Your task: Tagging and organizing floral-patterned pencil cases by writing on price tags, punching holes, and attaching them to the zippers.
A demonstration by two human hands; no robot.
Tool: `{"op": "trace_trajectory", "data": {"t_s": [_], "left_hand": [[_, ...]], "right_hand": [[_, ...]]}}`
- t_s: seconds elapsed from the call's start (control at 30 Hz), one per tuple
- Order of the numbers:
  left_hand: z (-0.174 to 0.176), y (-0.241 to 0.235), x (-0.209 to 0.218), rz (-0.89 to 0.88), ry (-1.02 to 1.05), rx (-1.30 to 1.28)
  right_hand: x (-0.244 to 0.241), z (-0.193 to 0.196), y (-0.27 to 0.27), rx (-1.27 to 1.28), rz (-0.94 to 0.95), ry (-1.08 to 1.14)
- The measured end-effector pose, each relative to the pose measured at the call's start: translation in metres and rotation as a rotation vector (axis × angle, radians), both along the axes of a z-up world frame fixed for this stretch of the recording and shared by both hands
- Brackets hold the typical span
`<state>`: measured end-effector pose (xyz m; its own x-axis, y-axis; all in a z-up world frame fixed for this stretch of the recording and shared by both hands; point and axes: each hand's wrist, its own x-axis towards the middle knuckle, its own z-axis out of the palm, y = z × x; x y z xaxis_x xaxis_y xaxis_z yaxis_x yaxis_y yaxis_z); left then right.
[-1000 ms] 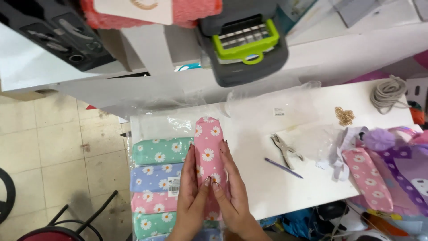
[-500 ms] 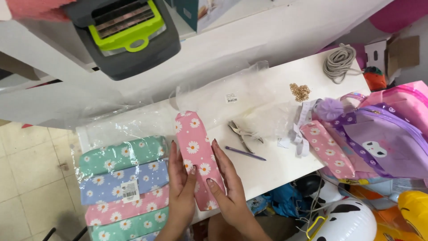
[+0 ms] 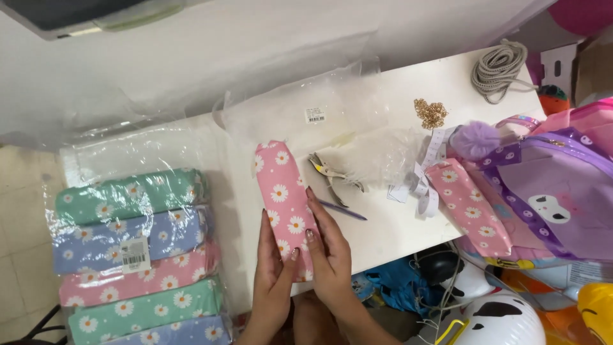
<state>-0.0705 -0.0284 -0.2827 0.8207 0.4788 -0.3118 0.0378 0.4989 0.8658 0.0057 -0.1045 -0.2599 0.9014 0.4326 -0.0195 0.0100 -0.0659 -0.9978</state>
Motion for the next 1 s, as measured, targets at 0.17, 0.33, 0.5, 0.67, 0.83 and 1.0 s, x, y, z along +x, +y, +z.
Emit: {"op": "trace_trajectory", "data": {"t_s": [0.17, 0.33, 0.5, 0.67, 0.83, 1.0], "left_hand": [[-0.004, -0.023, -0.016, 0.004, -0.022, 0.019], [-0.008, -0.039, -0.032, 0.097, -0.033, 0.087], [-0.012, -0.016, -0.013, 0.239, 0.188, 0.096], [-0.011, -0.011, 0.002, 0.264, 0.263, 0.207], [-0.016, -0.010, 0.005, 0.307, 0.341, 0.407], [-0.032, -0.007, 0.002, 0.349, 0.327, 0.652]], "right_hand": [[-0.006, -0.010, -0.012, 0.138, -0.026, 0.047], [-0.020, -0.020, -0.026, 0.267, 0.000, 0.037], [0.000, -0.023, -0.023, 0.218, 0.178, 0.087], [0.010, -0.038, -0.025, 0.134, 0.219, 0.077], [0.012, -0.046, -0.027, 0.100, 0.272, 0.055], [0.034, -0.057, -0.052, -0.227, -0.188, -0.471]]}}
